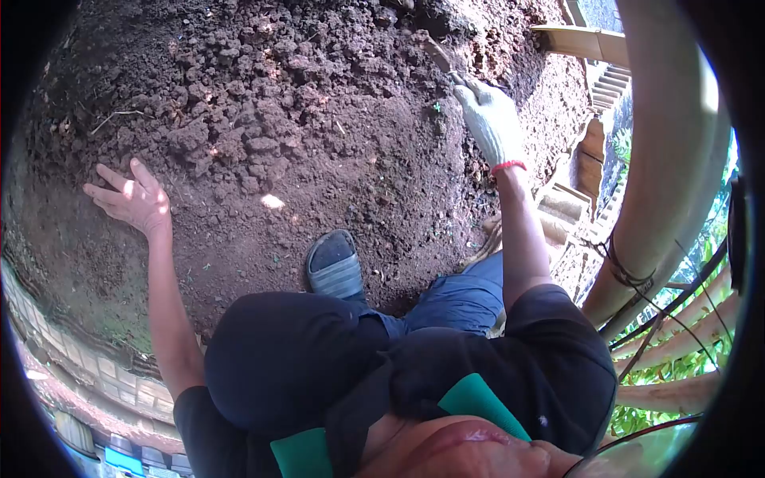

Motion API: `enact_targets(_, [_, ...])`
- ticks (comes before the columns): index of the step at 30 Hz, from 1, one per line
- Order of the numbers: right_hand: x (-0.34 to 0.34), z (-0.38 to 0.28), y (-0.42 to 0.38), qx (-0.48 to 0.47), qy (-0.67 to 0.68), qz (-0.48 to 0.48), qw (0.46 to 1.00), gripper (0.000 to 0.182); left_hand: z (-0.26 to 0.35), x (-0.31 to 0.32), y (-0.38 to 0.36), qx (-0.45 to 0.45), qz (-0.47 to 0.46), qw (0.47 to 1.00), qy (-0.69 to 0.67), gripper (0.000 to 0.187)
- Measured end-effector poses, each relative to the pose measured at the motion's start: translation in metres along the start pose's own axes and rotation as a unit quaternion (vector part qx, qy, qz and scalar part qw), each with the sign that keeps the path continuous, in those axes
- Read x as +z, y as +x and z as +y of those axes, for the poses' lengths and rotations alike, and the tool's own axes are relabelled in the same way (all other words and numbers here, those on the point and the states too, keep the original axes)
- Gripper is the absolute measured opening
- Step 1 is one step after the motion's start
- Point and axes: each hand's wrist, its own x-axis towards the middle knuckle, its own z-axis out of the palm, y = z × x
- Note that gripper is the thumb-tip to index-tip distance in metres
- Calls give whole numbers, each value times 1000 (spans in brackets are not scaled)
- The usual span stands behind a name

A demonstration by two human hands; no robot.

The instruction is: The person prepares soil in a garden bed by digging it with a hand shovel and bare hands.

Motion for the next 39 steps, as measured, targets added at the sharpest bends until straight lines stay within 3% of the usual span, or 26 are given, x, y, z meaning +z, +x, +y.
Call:
enact_targets(2, [18,-19,24,47,17,-50,997,40,6,-6,2,-7,-9,1000,-2,81])
enact_targets(5, [128,23,137,-136,-90,167,972,35,4,-2,1,16,15,1000,14,81])
enact_targets(6, [100,-12,111,-57,-18,117,991,36,5,-6,3,19,1,1000,3,82])
enact_targets(7, [110,-5,115,-70,22,151,986,39,11,-12,2,3,-12,1000,-14,82])
enact_targets(9, [102,-19,106,-52,90,86,991,39,10,-10,2,-6,-18,1000,-17,82])
enact_targets(14, [102,-61,3,-50,106,55,992,32,8,-4,5,-7,-9,1000,3,81])
enact_targets(15, [104,-54,-11,-130,124,53,982,30,7,-4,4,-2,-8,1000,4,81])
enact_targets(17, [76,-56,-40,-249,-9,17,968,28,5,-2,5,-3,-10,1000,0,81])
enact_targets(20, [50,-34,-68,-131,47,41,989,28,3,-2,4,2,-13,1000,-3,83])
enact_targets(22, [18,-16,-81,39,147,36,988,32,1,1,3,10,3,1000,-14,84])
enact_targets(23, [8,0,-81,80,117,45,989,33,-1,2,3,15,9,1000,-18,84])
enact_targets(26, [15,48,-57,72,63,44,994,38,-3,5,2,33,33,999,-1,81])
enact_targets(29, [41,27,3,90,133,35,986,37,-5,6,0,46,42,998,11,81])
enact_targets(31, [101,73,92,-87,8,171,981,41,-2,7,8,41,45,998,14,81])
enact_targets(32, [93,66,101,-52,23,140,989,42,0,8,10,34,45,998,10,82])
enact_targets(34, [69,50,86,-5,33,67,997,44,-4,6,3,37,35,999,9,82])
enact_targets(38, [64,21,38,-42,-19,86,995,40,-1,5,4,18,17,1000,5,83])
enact_targets(39, [58,19,24,-38,-9,50,998,37,-2,5,4,15,16,1000,5,83])
